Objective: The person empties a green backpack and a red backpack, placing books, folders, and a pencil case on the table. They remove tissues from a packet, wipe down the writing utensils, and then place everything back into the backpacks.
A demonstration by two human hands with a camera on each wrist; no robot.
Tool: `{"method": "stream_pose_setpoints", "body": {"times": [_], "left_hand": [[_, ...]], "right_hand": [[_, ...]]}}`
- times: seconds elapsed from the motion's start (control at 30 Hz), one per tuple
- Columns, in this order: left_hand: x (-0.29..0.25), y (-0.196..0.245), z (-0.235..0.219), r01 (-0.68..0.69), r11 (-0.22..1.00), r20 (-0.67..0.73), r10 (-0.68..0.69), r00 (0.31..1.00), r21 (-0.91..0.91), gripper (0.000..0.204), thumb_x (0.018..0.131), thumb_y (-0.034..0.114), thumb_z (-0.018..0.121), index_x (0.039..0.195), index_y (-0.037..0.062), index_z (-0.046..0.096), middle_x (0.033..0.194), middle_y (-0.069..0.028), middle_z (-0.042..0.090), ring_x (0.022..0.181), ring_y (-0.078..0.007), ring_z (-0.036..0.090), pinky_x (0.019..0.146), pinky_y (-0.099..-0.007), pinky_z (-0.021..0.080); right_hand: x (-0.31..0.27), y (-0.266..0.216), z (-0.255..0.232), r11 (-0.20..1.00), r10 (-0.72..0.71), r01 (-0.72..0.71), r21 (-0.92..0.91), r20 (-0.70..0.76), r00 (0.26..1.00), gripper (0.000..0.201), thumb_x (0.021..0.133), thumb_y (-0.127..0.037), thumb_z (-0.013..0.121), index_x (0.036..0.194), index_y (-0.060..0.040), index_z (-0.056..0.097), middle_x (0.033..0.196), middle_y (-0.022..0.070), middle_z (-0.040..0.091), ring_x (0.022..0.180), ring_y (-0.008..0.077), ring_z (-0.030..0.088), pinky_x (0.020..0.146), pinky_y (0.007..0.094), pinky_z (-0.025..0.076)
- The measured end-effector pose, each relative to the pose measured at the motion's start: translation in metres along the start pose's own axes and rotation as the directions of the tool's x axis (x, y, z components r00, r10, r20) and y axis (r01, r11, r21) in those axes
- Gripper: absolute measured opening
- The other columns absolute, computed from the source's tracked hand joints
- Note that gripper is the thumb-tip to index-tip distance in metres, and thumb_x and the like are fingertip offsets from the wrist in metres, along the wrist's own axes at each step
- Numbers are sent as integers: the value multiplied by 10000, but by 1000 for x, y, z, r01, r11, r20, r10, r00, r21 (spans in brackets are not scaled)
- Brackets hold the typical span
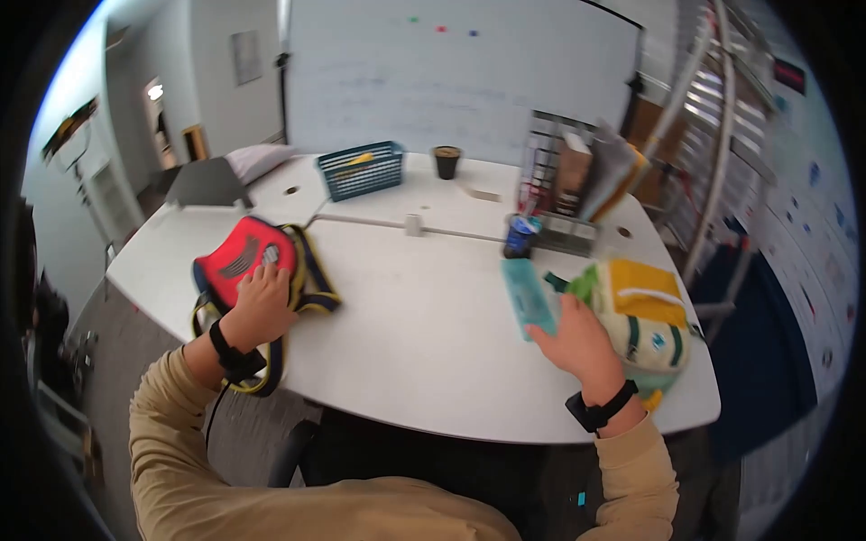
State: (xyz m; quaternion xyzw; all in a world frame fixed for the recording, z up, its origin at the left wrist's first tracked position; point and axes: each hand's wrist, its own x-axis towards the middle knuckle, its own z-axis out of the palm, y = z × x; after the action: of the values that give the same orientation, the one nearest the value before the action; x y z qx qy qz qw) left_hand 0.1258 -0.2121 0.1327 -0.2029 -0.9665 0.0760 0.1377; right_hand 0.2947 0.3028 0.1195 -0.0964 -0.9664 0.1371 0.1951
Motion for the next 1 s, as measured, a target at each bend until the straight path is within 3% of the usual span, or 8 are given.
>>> {"method": "stream_pose_setpoints", "body": {"times": [0.13,0.27,0.37,0.47,0.53,0.67,0.9,1.0], "left_hand": [[-18,-48,20,55,993,22,-53,998,-100,594,840,266,894,1286,-7,614,1281,-215,651,1266,-424,657,1009,-548,569],[-25,-71,29,-17,990,-186,-10,983,-143,333,927,184,819,1218,64,709,1217,-159,683,1232,-405,682,969,-524,594],[-24,-83,19,-15,962,-200,-41,979,-274,270,971,137,761,1227,64,718,1154,-167,700,1142,-397,711,915,-520,607],[-12,-92,0,-13,916,-467,-192,863,-401,142,1052,133,705,1159,43,728,1122,-184,708,1092,-421,710,904,-515,600],[-6,-101,-16,-104,894,-646,-230,728,-435,142,1079,156,703,1116,23,730,1137,-181,722,1072,-426,715,887,-513,596],[4,-126,-28,-30,900,-667,-299,683,-435,163,1090,161,707,1160,18,742,1096,-175,736,1017,-429,732,884,-496,597],[7,-137,-27,-81,894,-685,-276,674,-440,161,1082,152,723,1170,20,752,1100,-176,734,1002,-431,733,872,-487,600],[4,-133,-30,-98,884,-680,-276,679,-457,143,1078,137,725,1162,27,760,1089,-178,729,995,-431,731,863,-487,597]], "right_hand": [[19,1,53,985,58,-43,-168,83,995,856,893,-449,895,1369,180,564,1304,391,716,1218,535,713,1069,545,584],[29,0,61,985,88,-64,-158,146,985,827,896,-439,884,1357,176,577,1300,396,714,1226,553,703,1049,548,594],[34,0,61,985,122,-99,-143,162,979,782,926,-433,871,1368,151,597,1226,323,747,1173,463,753,997,515,628],[44,-35,30,833,273,-448,324,463,843,682,992,-415,829,1402,91,630,1163,190,747,1091,302,770,935,457,661],[45,-60,17,706,110,-447,549,539,835,610,1040,-405,790,1421,49,647,1141,119,720,1061,222,741,915,423,667],[50,-124,3,450,-277,-478,754,627,728,453,1123,-355,675,1418,-11,661,1172,106,730,1029,195,738,903,422,668],[99,-271,36,472,-516,-382,795,600,611,519,1097,-420,739,1380,10,680,1137,84,676,1040,188,708,931,431,682],[139,-325,78,524,-485,-396,754,646,590,577,1062,-424,772,1389,44,690,1162,111,676,1056,222,713,927,432,704]]}}
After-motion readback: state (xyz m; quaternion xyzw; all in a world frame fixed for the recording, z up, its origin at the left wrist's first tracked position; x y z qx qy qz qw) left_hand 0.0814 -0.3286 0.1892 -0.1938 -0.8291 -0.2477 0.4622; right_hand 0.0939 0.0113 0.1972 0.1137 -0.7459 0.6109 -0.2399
